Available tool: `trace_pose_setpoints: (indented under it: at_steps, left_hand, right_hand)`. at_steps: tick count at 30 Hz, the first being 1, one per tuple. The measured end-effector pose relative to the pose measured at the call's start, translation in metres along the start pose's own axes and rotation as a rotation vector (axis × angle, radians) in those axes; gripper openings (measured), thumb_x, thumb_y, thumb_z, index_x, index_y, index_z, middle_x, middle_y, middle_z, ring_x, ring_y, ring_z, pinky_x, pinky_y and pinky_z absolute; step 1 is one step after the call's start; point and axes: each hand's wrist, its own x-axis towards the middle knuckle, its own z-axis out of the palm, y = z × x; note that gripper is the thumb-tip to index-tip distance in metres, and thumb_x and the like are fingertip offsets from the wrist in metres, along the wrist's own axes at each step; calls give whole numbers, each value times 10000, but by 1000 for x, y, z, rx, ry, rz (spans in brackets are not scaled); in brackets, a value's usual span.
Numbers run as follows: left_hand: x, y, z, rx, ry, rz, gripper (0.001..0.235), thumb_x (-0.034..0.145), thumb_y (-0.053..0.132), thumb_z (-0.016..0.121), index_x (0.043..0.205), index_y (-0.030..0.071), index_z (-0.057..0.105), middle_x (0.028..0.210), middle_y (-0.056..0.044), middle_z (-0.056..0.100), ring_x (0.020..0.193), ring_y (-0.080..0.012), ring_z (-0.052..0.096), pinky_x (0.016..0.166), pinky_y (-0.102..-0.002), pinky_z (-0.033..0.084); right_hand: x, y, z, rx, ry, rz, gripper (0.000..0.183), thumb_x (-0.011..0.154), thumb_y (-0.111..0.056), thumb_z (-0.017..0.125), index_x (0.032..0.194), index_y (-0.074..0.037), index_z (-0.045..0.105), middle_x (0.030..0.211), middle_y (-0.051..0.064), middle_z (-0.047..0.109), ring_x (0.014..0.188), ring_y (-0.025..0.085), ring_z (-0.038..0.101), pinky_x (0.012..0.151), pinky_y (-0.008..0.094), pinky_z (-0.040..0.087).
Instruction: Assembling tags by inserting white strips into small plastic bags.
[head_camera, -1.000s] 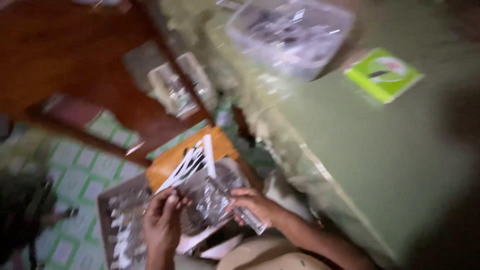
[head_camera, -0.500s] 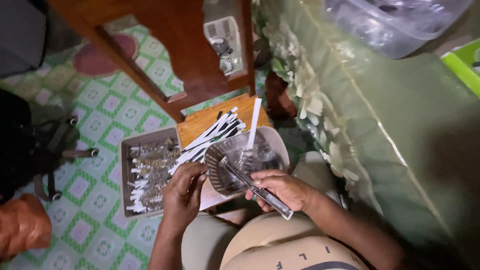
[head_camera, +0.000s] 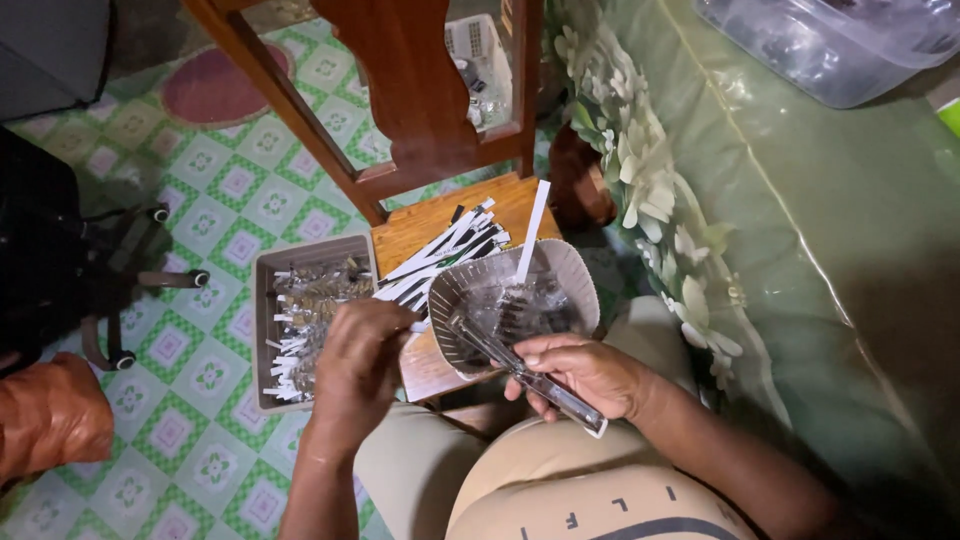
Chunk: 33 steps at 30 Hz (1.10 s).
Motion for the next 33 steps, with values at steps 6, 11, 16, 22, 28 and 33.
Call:
trace_pose_setpoints:
  at_steps: [6, 11, 16, 22, 28, 33]
  left_hand:
    - [-53, -30, 12, -218, 241, -377, 150, 1042, 137, 573, 1125, 46, 658, 1111, -121, 685, 1083, -248, 657, 969, -365, 565]
    - [-68, -33, 21, -643, 497, -572, 152, 1042, 132, 612, 1152, 35, 650, 1067, -103, 675, 1019, -225, 656, 943, -352, 540]
    - [-17, 10, -3, -166, 7, -169, 174, 1047, 137, 522, 1097, 64, 673, 1097, -98, 692, 1064, -284, 625, 958, -406, 487]
    - [21, 25, 7, 68, -327, 135, 73, 993, 29, 645, 1064, 37, 657, 979, -91, 631, 842, -272, 485, 749, -389, 375]
    - [30, 25, 21, 96, -266, 259, 214, 949, 60, 609, 740, 98, 587, 751, -66, 514, 748, -313, 543, 754, -468, 485]
    - [30, 26, 25, 97, -338, 246, 199, 952, 99, 622, 753, 99, 632, 757, -65, 555, 784, -301, 579, 848, -496, 489]
  right_hand:
    - [-2, -1, -2, 4, -10, -2, 403, 957, -104, 537, 1305, 99, 555, 1015, 298, 706, 630, 282, 654, 509, 346, 560]
    - [2, 0, 0, 51, -36, 41, 357, 973, -75, 539, 1296, 77, 549, 1039, 300, 709, 665, 256, 670, 508, 339, 563]
    - [6, -3, 15, -49, -41, 16, 354, 947, -128, 577, 1226, 88, 575, 1010, 274, 711, 655, 252, 657, 502, 336, 549]
    - [4, -4, 19, -118, -57, -21, 265, 977, -144, 566, 1103, 83, 623, 1024, 252, 707, 652, 237, 648, 513, 327, 540]
    - [10, 11, 9, -87, 40, -51, 288, 943, -156, 640, 1116, 72, 606, 949, 268, 695, 622, 248, 699, 492, 376, 629]
    - [11, 12, 7, -116, 32, -33, 292, 957, -172, 634, 1129, 62, 606, 961, 243, 697, 631, 222, 693, 506, 362, 635]
